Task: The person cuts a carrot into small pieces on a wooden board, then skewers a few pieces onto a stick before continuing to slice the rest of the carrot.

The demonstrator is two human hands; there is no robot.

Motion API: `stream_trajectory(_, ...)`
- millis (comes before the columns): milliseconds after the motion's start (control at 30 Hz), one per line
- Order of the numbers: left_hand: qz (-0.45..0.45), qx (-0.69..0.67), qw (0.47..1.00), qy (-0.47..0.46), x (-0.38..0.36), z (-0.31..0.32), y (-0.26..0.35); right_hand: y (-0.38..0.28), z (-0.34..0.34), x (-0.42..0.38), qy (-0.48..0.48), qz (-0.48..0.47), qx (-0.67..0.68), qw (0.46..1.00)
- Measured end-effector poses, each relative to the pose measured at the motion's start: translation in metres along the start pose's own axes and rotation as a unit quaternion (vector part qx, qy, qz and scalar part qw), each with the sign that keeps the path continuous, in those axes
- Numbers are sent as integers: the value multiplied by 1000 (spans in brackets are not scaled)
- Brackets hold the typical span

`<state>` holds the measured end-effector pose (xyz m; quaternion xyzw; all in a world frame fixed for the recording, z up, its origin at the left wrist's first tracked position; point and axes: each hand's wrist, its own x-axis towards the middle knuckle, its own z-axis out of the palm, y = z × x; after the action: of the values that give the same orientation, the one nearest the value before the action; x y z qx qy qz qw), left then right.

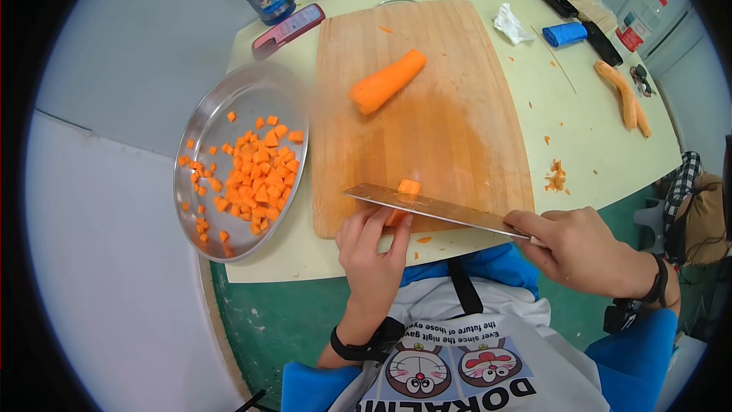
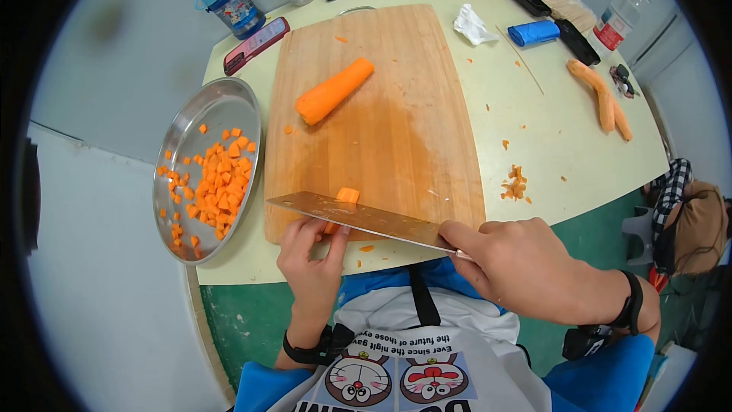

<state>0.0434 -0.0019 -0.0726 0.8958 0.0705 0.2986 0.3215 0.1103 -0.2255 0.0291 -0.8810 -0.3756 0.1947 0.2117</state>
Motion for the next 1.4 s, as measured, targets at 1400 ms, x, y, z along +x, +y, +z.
stream_trajectory(1400,34,-19,999,5,-5,3,-6,-11,-26,28,-173,107,55,978)
